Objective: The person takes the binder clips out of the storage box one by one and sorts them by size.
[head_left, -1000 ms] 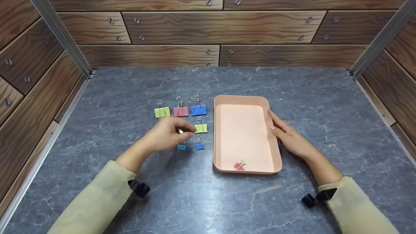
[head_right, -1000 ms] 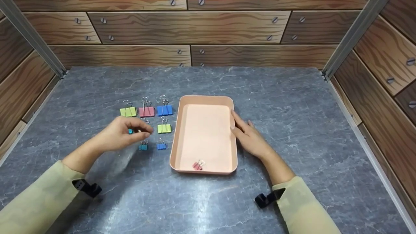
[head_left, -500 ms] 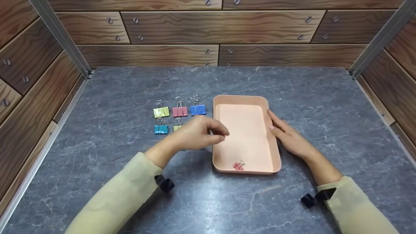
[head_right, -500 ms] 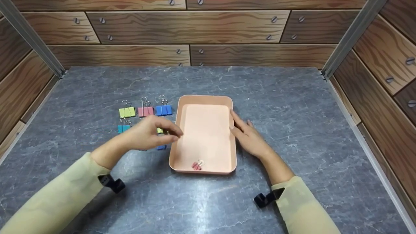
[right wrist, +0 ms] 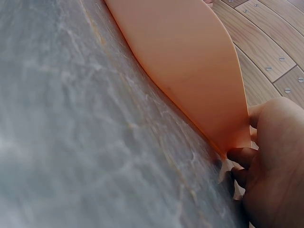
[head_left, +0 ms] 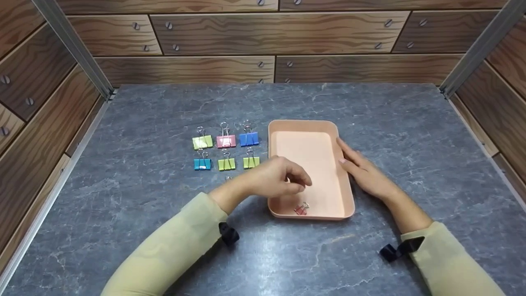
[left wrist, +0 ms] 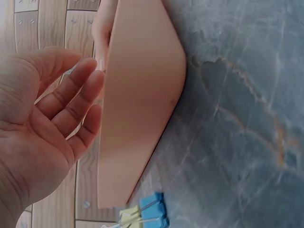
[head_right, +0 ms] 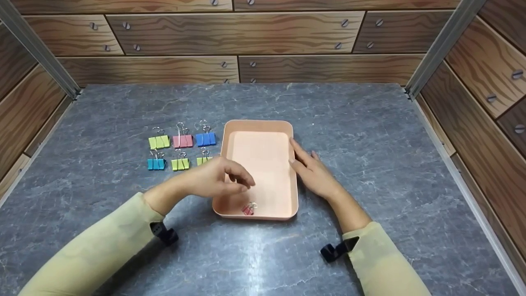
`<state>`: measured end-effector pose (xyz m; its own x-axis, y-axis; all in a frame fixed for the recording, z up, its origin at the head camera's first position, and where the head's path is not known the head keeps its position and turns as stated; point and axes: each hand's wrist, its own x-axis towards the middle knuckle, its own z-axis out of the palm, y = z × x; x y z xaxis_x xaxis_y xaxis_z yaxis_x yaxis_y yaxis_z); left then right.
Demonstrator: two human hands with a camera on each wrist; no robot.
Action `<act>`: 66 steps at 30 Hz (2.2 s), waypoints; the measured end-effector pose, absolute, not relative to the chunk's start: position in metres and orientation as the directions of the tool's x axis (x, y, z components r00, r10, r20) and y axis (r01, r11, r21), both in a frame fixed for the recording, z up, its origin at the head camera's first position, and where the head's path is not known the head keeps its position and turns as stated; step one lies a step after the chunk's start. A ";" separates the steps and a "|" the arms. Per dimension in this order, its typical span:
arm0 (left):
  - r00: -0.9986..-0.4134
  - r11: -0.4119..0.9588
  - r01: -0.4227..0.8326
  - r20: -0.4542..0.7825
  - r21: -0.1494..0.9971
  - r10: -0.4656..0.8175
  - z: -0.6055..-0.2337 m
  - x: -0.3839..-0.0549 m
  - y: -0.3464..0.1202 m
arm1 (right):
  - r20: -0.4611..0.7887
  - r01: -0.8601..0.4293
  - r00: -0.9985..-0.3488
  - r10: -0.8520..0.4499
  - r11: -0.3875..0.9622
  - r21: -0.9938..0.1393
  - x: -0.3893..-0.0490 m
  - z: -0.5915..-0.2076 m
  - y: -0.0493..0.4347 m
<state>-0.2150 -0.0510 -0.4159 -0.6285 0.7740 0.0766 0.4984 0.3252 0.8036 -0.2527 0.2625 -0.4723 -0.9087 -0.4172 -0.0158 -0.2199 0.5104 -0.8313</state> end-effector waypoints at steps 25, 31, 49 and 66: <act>-0.547 0.379 0.585 0.003 0.717 0.837 -0.439 -0.212 -0.041 | -0.016 -0.218 -0.913 -0.408 0.521 -0.825 -0.252 -0.469 0.262; -0.554 0.388 0.602 0.015 0.698 0.832 -0.439 -0.210 -0.040 | -0.027 -0.214 -0.908 -0.418 0.519 -0.827 -0.253 -0.470 0.264; -0.637 0.311 0.494 0.094 0.812 0.765 -0.444 -0.206 -0.039 | -0.011 -0.219 -0.909 -0.418 0.500 -0.838 -0.253 -0.474 0.262; -0.776 0.292 0.422 0.176 0.858 0.605 -0.408 -0.210 -0.091 | -0.020 -0.211 -0.909 -0.415 0.502 -0.839 -0.255 -0.471 0.263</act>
